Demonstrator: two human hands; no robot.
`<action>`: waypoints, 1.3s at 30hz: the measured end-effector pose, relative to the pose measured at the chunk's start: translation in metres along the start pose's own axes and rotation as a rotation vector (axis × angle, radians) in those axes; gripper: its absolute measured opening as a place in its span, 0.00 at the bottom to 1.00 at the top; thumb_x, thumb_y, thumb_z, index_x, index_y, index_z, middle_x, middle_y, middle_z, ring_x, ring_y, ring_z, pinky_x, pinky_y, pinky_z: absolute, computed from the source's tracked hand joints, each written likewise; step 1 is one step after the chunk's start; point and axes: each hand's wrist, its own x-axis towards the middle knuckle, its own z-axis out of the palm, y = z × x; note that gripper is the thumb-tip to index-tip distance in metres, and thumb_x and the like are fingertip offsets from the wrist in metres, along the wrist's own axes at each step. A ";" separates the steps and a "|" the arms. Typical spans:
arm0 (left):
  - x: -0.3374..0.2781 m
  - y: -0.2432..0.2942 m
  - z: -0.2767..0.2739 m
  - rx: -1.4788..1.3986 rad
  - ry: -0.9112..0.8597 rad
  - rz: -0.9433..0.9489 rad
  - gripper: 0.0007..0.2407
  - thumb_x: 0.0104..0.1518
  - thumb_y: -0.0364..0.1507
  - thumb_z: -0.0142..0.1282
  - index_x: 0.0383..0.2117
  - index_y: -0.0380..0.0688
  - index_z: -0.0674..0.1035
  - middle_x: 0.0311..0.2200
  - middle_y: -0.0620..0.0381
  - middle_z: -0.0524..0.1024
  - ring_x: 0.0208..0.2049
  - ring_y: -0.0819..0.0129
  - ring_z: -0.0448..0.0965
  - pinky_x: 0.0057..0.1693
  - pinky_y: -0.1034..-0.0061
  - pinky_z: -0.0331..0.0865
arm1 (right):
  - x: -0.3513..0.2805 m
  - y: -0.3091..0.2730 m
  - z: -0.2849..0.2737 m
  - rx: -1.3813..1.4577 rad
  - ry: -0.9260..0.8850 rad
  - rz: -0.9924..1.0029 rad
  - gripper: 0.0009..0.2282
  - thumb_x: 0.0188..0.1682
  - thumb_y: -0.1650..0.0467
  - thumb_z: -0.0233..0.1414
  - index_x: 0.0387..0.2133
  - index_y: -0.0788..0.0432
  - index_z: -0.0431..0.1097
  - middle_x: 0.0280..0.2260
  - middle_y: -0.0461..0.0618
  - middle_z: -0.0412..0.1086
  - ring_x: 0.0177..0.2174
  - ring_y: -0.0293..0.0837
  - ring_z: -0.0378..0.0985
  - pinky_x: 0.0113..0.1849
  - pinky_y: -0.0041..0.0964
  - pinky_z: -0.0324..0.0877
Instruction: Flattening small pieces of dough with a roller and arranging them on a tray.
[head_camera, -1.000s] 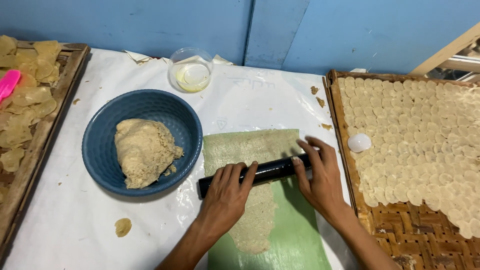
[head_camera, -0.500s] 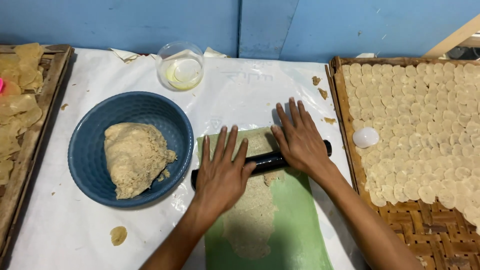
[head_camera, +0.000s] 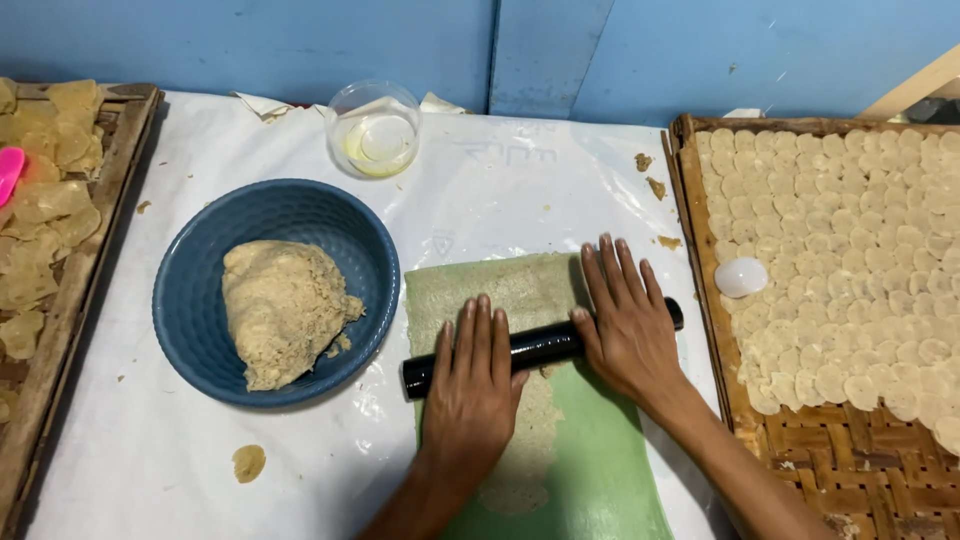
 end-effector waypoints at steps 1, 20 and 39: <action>-0.006 0.005 -0.004 -0.016 0.036 0.015 0.27 0.64 0.35 0.47 0.63 0.22 0.62 0.65 0.22 0.57 0.69 0.36 0.55 0.72 0.48 0.47 | -0.008 -0.001 -0.003 0.005 0.036 -0.032 0.31 0.60 0.54 0.24 0.70 0.63 0.43 0.71 0.61 0.44 0.70 0.56 0.42 0.67 0.54 0.36; 0.035 -0.034 -0.028 -0.252 0.091 0.065 0.20 0.56 0.22 0.56 0.56 0.30 0.72 0.41 0.43 0.74 0.41 0.55 0.73 0.52 0.61 0.66 | -0.224 -0.064 0.042 -0.037 -0.164 -0.516 0.20 0.56 0.57 0.47 0.62 0.42 0.64 0.66 0.55 0.54 0.63 0.57 0.53 0.57 0.59 0.57; 0.060 -0.034 -0.022 -0.158 -0.202 -0.193 0.25 0.70 0.39 0.33 0.63 0.27 0.65 0.67 0.28 0.57 0.72 0.42 0.51 0.72 0.47 0.39 | 0.044 -0.012 -0.009 0.145 -0.088 0.125 0.32 0.59 0.54 0.36 0.73 0.58 0.41 0.71 0.67 0.38 0.69 0.65 0.35 0.66 0.58 0.36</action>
